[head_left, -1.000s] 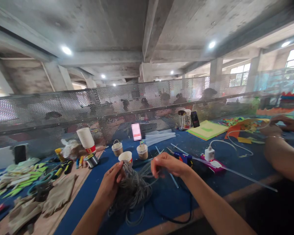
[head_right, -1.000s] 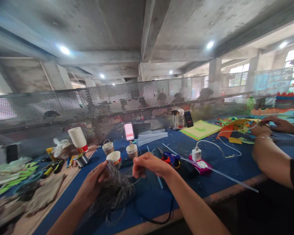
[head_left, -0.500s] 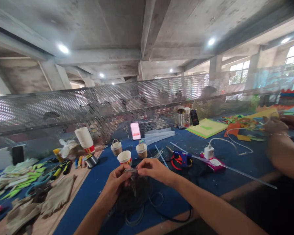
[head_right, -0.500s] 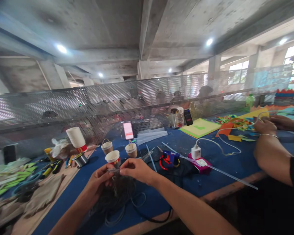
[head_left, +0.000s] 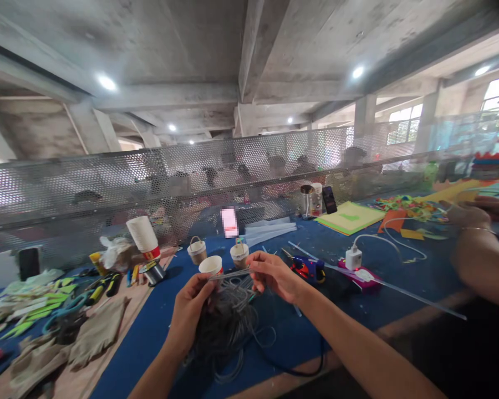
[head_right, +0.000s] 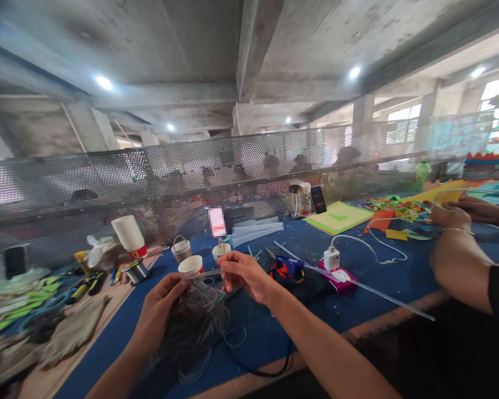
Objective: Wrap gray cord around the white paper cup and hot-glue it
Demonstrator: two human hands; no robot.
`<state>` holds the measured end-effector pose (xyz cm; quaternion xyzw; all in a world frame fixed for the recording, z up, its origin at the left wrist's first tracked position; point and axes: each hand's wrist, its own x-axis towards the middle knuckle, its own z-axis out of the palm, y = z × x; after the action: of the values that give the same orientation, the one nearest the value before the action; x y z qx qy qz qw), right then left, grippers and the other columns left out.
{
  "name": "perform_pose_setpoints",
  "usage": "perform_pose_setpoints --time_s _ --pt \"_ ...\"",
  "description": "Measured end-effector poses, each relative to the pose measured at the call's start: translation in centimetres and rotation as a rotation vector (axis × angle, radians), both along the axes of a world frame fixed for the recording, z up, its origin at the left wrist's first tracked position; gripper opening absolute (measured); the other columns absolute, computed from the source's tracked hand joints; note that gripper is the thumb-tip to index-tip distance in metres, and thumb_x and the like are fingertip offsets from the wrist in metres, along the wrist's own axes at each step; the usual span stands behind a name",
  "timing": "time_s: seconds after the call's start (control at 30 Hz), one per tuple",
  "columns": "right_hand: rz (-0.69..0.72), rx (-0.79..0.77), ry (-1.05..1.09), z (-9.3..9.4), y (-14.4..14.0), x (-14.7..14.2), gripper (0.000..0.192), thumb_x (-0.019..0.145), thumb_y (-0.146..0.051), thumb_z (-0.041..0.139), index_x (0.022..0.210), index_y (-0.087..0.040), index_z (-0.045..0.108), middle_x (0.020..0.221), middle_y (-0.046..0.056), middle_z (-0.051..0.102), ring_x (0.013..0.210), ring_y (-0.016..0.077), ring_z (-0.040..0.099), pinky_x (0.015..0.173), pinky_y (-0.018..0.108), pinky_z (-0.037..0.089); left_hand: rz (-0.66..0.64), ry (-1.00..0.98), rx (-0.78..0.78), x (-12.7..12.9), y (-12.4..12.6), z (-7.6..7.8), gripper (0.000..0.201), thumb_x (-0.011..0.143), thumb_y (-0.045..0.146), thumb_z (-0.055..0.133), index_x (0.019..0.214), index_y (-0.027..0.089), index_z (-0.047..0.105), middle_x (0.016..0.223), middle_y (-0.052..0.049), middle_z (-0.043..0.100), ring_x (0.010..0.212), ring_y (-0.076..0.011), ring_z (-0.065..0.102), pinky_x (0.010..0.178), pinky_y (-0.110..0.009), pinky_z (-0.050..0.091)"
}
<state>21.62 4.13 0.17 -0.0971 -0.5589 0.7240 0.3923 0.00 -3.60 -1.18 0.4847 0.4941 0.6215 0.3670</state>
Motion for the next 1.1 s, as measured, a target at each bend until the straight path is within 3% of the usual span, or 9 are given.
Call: perform_pose_setpoints --time_s 0.13,0.33,0.43,0.53,0.63,0.7,0.83,1.0,1.1 --pt "-0.025 0.132 -0.106 -0.1 -0.1 -0.1 0.030 0.079 -0.036 0.070 0.103 -0.021 0.060 0.075 -0.004 0.054 0.048 0.0054 0.041 0.052 0.022 0.044 0.148 0.126 0.006 -0.4 0.0 0.0 0.035 0.079 0.050 0.067 0.092 0.017 0.067 0.060 0.004 0.061 0.047 -0.0097 0.046 0.044 -0.019 0.036" --pt "-0.549 0.483 -0.378 -1.0 0.5 -0.8 0.013 0.078 -0.030 0.068 0.084 -0.018 0.068 0.063 -0.004 0.054 0.060 0.0108 0.049 0.058 0.022 0.039 0.132 0.046 -0.063 -0.5 -0.3 0.0 0.049 0.078 0.062 0.059 0.077 0.014 0.072 0.055 0.000 0.062 0.051 -0.0132 0.053 0.048 -0.021 0.039" --pt "-0.623 0.415 -0.431 -1.3 0.9 -0.9 0.033 0.087 -0.045 0.056 0.072 -0.018 0.067 0.053 -0.003 0.053 0.051 0.0112 0.049 0.052 0.023 0.037 0.058 -0.021 -0.077 -0.3 -0.4 0.3 0.051 0.080 0.062 0.058 0.071 0.014 0.071 0.055 -0.002 0.061 0.051 -0.0129 0.052 0.049 -0.021 0.039" --pt "-0.544 0.215 -0.356 -1.1 1.1 -1.0 0.051 0.087 -0.060 0.049 0.066 -0.017 0.066 0.051 -0.001 0.055 0.047 0.0118 0.050 0.049 0.023 0.038 -0.055 -0.105 -0.098 -0.2 -0.5 0.8 0.058 0.083 0.066 0.049 0.069 0.014 0.070 0.055 -0.003 0.061 0.052 -0.0143 0.052 0.051 -0.023 0.042" --pt "-0.445 0.044 -0.174 -0.7 0.9 -0.8 0.053 0.083 -0.065 0.051 0.072 -0.015 0.068 0.066 0.003 0.064 0.058 0.0145 0.058 0.057 0.026 0.046 -0.201 -0.197 -0.142 -0.3 -0.5 1.3 0.067 0.084 0.070 0.040 0.072 0.012 0.072 0.056 -0.006 0.064 0.053 -0.0172 0.055 0.055 -0.027 0.045" --pt "-0.474 0.031 -0.087 -0.4 0.8 -0.6 0.046 0.080 -0.061 0.057 0.080 -0.016 0.069 0.075 0.004 0.066 0.068 0.0158 0.060 0.062 0.026 0.047 -0.238 -0.224 -0.150 -0.5 -0.5 1.4 0.070 0.085 0.071 0.037 0.077 0.011 0.073 0.062 -0.008 0.067 0.057 -0.0187 0.057 0.058 -0.029 0.047" --pt "-0.635 0.053 -0.019 -0.2 1.1 -0.2 0.033 0.076 -0.050 0.067 0.087 -0.018 0.067 0.079 0.001 0.066 0.062 0.0120 0.055 0.055 0.022 0.042 -0.116 -0.203 -0.101 -1.0 -0.3 1.3 0.066 0.086 0.068 0.040 0.084 0.011 0.073 0.071 -0.009 0.070 0.063 -0.0180 0.058 0.059 -0.027 0.046" --pt "-0.596 0.014 0.020 -0.4 1.5 0.1 0.043 0.081 -0.058 0.058 0.089 -0.017 0.066 0.067 0.001 0.066 0.044 0.0104 0.048 0.042 0.023 0.034 0.178 -0.182 -0.006 -1.6 -0.2 1.1 0.043 0.080 0.053 0.062 0.091 0.013 0.071 0.073 -0.004 0.071 0.056 -0.0126 0.054 0.051 -0.022 0.043" --pt "-0.577 -0.003 0.012 -0.7 1.8 0.1 0.055 0.082 -0.067 0.049 0.087 -0.016 0.067 0.063 0.003 0.065 0.039 0.0098 0.044 0.039 0.023 0.031 0.270 -0.225 0.034 -2.1 0.0 1.0 0.034 0.076 0.047 0.068 0.089 0.015 0.070 0.065 0.000 0.068 0.052 -0.0112 0.053 0.047 -0.019 0.040"
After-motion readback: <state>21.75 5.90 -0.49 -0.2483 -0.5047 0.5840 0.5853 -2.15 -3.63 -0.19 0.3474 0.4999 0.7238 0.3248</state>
